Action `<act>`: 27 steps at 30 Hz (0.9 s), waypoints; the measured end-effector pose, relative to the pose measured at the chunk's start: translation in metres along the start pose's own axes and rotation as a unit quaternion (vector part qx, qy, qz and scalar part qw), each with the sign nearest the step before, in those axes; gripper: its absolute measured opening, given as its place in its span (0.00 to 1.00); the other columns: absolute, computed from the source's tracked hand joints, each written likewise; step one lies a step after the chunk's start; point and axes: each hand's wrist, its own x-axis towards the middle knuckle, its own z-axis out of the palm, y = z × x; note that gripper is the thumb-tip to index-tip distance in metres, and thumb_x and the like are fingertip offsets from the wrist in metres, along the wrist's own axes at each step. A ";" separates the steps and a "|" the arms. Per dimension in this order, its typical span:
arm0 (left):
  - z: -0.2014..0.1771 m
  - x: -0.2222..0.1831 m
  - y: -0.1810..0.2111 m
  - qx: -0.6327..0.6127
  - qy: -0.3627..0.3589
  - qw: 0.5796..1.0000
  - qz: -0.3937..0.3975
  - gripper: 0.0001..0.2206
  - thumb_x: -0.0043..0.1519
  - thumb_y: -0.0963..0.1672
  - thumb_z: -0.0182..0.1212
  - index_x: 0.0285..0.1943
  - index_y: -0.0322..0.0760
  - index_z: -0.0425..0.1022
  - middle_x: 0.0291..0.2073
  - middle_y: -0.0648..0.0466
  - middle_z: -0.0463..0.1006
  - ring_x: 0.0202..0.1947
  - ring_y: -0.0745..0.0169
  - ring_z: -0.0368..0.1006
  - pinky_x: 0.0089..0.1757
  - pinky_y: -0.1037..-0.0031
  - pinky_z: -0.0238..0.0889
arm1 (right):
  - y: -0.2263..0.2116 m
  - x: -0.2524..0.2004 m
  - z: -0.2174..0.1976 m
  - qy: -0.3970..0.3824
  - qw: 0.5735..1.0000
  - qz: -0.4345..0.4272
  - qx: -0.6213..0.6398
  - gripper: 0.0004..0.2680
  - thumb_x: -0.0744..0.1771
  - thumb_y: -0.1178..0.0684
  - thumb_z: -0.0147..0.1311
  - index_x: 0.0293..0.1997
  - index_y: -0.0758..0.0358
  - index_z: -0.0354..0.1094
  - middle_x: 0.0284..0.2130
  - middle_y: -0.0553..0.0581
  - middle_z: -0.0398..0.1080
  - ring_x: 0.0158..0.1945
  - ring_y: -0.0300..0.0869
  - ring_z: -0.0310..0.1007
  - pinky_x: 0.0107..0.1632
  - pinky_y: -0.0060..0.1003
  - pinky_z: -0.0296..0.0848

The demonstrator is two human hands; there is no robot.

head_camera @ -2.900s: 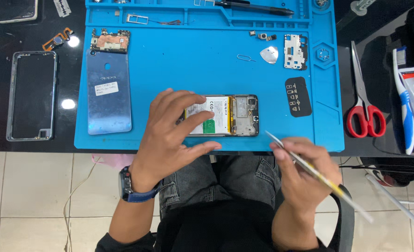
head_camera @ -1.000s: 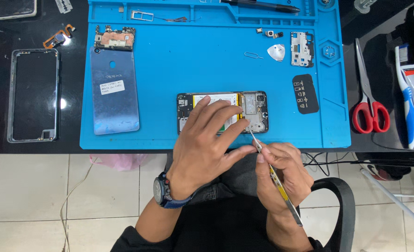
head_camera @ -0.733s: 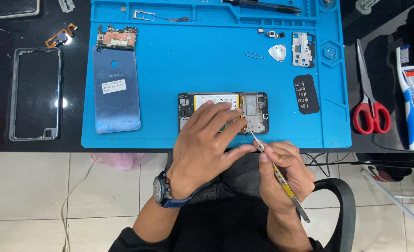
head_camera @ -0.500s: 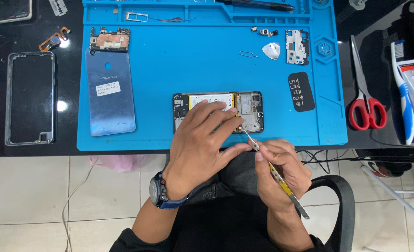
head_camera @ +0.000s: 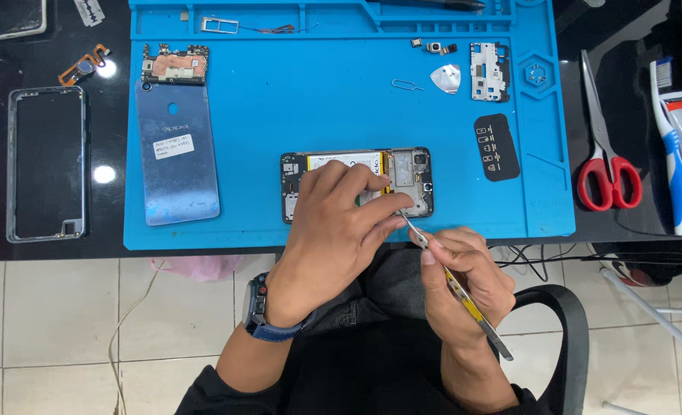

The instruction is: The person uses a spudger to pry and remove the battery from a disassembled smartphone. They then use the spudger to disconnect ribbon cables and remove internal components from the phone's chassis.

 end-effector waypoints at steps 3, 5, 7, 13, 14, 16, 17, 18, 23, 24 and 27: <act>-0.003 0.009 -0.006 -0.024 -0.011 1.000 0.015 0.05 0.69 0.48 0.60 0.46 0.51 0.80 0.41 0.54 0.69 0.44 0.49 0.64 0.44 0.58 0.53 | -0.004 0.003 0.001 0.009 1.000 0.000 0.006 0.02 0.68 0.63 0.55 0.36 0.71 0.67 0.31 0.67 0.74 0.36 0.54 0.78 0.45 0.42 0.77; -0.004 0.014 -0.008 -0.047 -0.023 0.999 0.017 0.04 0.68 0.48 0.61 0.43 0.51 0.80 0.43 0.57 0.72 0.47 0.51 0.64 0.45 0.58 0.51 | -0.003 0.004 0.000 0.002 1.000 -0.003 0.005 0.03 0.68 0.63 0.54 0.36 0.71 0.67 0.32 0.68 0.74 0.37 0.55 0.78 0.45 0.43 0.78; -0.002 0.016 -0.009 -0.068 -0.034 0.997 0.018 0.04 0.67 0.48 0.62 0.41 0.50 0.80 0.44 0.61 0.74 0.50 0.52 0.64 0.47 0.59 0.49 | -0.002 0.003 0.000 -0.006 1.000 -0.008 0.006 0.03 0.68 0.62 0.54 0.37 0.71 0.67 0.33 0.68 0.75 0.38 0.56 0.79 0.46 0.44 0.79; 0.003 0.016 -0.005 -0.016 -0.013 0.999 0.032 0.04 0.69 0.43 0.60 0.41 0.42 0.73 0.43 0.60 0.76 0.50 0.52 0.65 0.47 0.60 0.49 | -0.007 -0.001 -0.005 -0.035 0.991 -0.054 -0.115 0.03 0.68 0.57 0.56 0.39 0.67 0.71 0.41 0.66 0.78 0.44 0.51 0.79 0.64 0.54 0.73; 0.004 0.016 -0.005 -0.022 -0.010 0.999 0.030 0.05 0.69 0.43 0.61 0.41 0.41 0.72 0.43 0.61 0.77 0.51 0.52 0.66 0.48 0.59 0.51 | -0.008 0.000 -0.004 -0.038 0.990 -0.059 -0.120 0.03 0.68 0.58 0.56 0.39 0.67 0.71 0.41 0.66 0.78 0.44 0.52 0.79 0.64 0.54 0.73; 0.003 0.017 -0.003 -0.029 -0.010 0.999 0.031 0.05 0.70 0.43 0.61 0.40 0.40 0.72 0.43 0.62 0.78 0.51 0.52 0.66 0.49 0.59 0.52 | -0.008 0.002 -0.005 -0.039 0.989 -0.062 -0.126 0.02 0.67 0.59 0.56 0.39 0.67 0.70 0.41 0.66 0.78 0.44 0.52 0.80 0.64 0.55 0.73; 0.002 0.018 -0.002 -0.039 -0.004 0.999 0.030 0.06 0.69 0.42 0.61 0.40 0.39 0.71 0.42 0.62 0.78 0.51 0.52 0.67 0.48 0.59 0.52 | -0.008 0.002 -0.006 -0.035 0.990 -0.059 -0.126 0.02 0.67 0.60 0.56 0.37 0.67 0.71 0.40 0.66 0.78 0.43 0.52 0.79 0.63 0.54 0.74; 0.001 0.018 -0.002 -0.047 0.002 0.998 0.028 0.06 0.69 0.41 0.62 0.39 0.39 0.70 0.42 0.62 0.78 0.50 0.52 0.67 0.48 0.60 0.52 | -0.007 0.003 -0.006 -0.033 0.990 -0.056 -0.126 0.02 0.67 0.61 0.56 0.36 0.68 0.71 0.39 0.66 0.78 0.42 0.52 0.79 0.62 0.54 0.75; 0.000 0.020 0.000 -0.043 0.001 0.999 0.027 0.05 0.69 0.41 0.61 0.40 0.37 0.71 0.40 0.61 0.78 0.49 0.54 0.68 0.50 0.59 0.53 | -0.007 0.006 -0.005 -0.036 0.986 -0.079 -0.143 0.02 0.66 0.64 0.57 0.33 0.67 0.70 0.38 0.65 0.79 0.40 0.51 0.77 0.60 0.54 0.75; 0.001 0.019 0.000 -0.039 0.002 0.999 0.025 0.05 0.69 0.41 0.61 0.40 0.38 0.71 0.39 0.62 0.77 0.49 0.54 0.68 0.51 0.58 0.54 | -0.006 0.006 -0.005 -0.036 0.985 -0.082 -0.146 0.02 0.66 0.64 0.57 0.33 0.67 0.69 0.37 0.65 0.79 0.40 0.51 0.77 0.59 0.54 0.75; 0.002 0.018 -0.001 -0.032 -0.005 0.999 0.023 0.05 0.69 0.41 0.62 0.40 0.38 0.71 0.40 0.62 0.78 0.52 0.53 0.69 0.51 0.58 0.54 | -0.001 0.004 -0.006 -0.032 0.987 -0.085 -0.134 0.03 0.65 0.64 0.58 0.32 0.66 0.70 0.38 0.64 0.78 0.39 0.50 0.77 0.59 0.53 0.76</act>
